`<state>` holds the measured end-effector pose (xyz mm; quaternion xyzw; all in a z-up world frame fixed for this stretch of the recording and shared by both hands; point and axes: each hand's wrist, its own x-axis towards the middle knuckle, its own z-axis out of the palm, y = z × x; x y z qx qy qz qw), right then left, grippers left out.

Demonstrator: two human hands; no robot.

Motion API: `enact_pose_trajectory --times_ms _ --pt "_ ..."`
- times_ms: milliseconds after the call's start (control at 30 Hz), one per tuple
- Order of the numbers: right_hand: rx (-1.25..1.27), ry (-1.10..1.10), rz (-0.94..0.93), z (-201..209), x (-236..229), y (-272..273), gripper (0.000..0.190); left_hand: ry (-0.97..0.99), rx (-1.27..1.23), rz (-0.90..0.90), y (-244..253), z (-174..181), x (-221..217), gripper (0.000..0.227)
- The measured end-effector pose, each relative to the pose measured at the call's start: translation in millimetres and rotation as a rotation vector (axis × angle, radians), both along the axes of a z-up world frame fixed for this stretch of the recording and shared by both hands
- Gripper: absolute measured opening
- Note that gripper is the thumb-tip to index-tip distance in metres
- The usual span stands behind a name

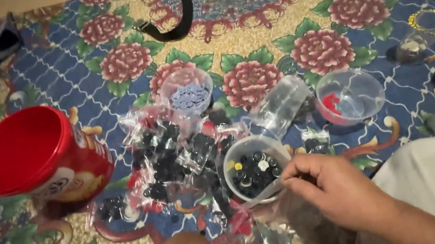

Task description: Sorting and transferring black buttons from plastic bags into a small plastic bowl while sitting on the floor.

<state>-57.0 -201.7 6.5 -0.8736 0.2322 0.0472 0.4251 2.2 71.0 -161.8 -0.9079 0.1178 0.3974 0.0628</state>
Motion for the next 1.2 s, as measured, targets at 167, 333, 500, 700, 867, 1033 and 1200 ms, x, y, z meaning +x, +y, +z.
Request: enact_pose_trajectory --times_ms 167,333,500,700,867,1033,1200 --pt "0.020 0.020 -0.030 5.4 0.5 -5.1 0.013 -0.130 -0.075 0.017 -26.3 44.5 66.2 0.029" --pt "0.045 -0.009 -0.083 8.6 5.2 -6.1 0.015 -0.237 -0.426 0.492 -42.6 154.7 82.1 0.031" --pt "-0.039 -0.049 -0.031 -9.4 1.9 -6.2 0.014 -0.291 -0.763 0.626 -54.2 203.1 69.1 0.089" --pt "-0.186 -0.393 0.410 -28.4 -7.4 -2.2 0.003 0.099 -0.982 0.312 -69.9 175.2 11.8 0.126" --pt "-0.301 -0.546 0.588 -1.2 -12.9 17.0 0.010 0.120 -0.968 -0.051 -78.2 157.0 6.8 0.109" --pt "-0.213 -0.377 0.510 7.9 -19.4 15.9 0.012 0.162 -0.947 0.245 -81.6 184.2 16.6 0.049" --pt "-0.216 -0.448 0.580 1.3 -12.9 14.7 0.013 0.156 -0.870 0.170 -81.9 191.2 21.8 0.038"
